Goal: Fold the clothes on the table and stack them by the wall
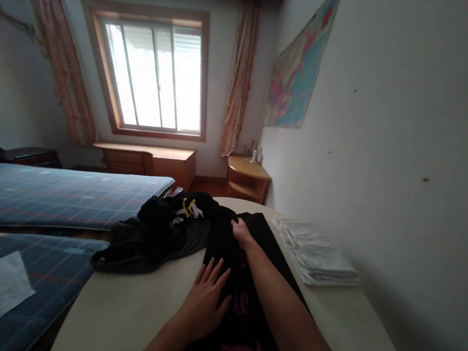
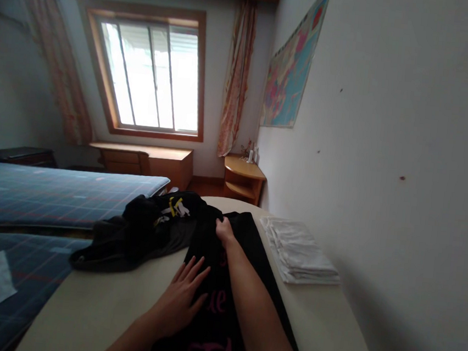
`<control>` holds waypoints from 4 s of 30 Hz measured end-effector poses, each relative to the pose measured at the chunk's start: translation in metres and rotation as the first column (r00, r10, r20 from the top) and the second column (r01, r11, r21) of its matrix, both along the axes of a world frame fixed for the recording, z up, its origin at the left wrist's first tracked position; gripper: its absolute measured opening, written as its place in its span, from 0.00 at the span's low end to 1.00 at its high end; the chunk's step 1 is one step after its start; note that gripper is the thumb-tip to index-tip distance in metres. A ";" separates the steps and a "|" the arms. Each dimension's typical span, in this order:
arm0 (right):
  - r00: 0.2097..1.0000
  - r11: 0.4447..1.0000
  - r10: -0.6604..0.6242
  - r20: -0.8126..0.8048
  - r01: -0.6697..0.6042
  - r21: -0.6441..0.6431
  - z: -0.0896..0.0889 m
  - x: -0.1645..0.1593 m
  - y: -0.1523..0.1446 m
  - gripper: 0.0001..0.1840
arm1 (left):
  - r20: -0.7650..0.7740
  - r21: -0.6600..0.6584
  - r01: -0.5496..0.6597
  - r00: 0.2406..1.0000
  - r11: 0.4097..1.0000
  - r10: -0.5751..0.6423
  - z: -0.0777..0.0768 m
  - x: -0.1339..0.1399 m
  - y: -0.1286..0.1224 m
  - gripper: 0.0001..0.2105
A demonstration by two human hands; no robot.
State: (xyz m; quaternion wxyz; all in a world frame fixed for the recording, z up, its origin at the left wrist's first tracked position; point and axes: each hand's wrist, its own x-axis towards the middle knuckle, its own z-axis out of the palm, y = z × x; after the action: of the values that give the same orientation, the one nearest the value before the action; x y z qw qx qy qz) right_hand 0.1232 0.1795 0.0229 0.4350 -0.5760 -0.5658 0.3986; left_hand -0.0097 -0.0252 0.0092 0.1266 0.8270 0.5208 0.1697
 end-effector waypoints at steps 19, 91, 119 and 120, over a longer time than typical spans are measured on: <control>0.609 0.953 0.186 0.771 -0.304 0.010 -0.014 0.056 -0.107 0.30 | 0.049 0.017 -0.089 0.995 0.996 0.088 -0.004 0.004 0.004 0.27; 0.588 0.754 0.548 0.595 -0.655 -0.047 0.027 0.113 -0.285 0.28 | 0.037 -0.497 0.199 0.977 0.845 -0.208 0.086 -0.022 -0.084 0.21; 0.429 0.393 0.358 0.829 -0.875 0.283 -0.008 0.062 -0.319 0.20 | 0.309 0.087 0.056 0.948 0.995 -0.080 0.006 -0.010 -0.026 0.11; 0.458 0.380 0.303 0.836 -0.862 0.334 -0.015 0.055 -0.321 0.17 | 0.300 0.095 0.070 0.949 0.993 -0.096 0.003 -0.011 -0.026 0.11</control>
State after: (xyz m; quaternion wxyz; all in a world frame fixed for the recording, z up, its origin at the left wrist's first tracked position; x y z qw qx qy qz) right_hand 0.1783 -0.1412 0.0080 0.2072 -0.1805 -0.9606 0.0408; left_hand -0.0207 -0.0510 0.0118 0.1779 0.8167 0.4524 0.3109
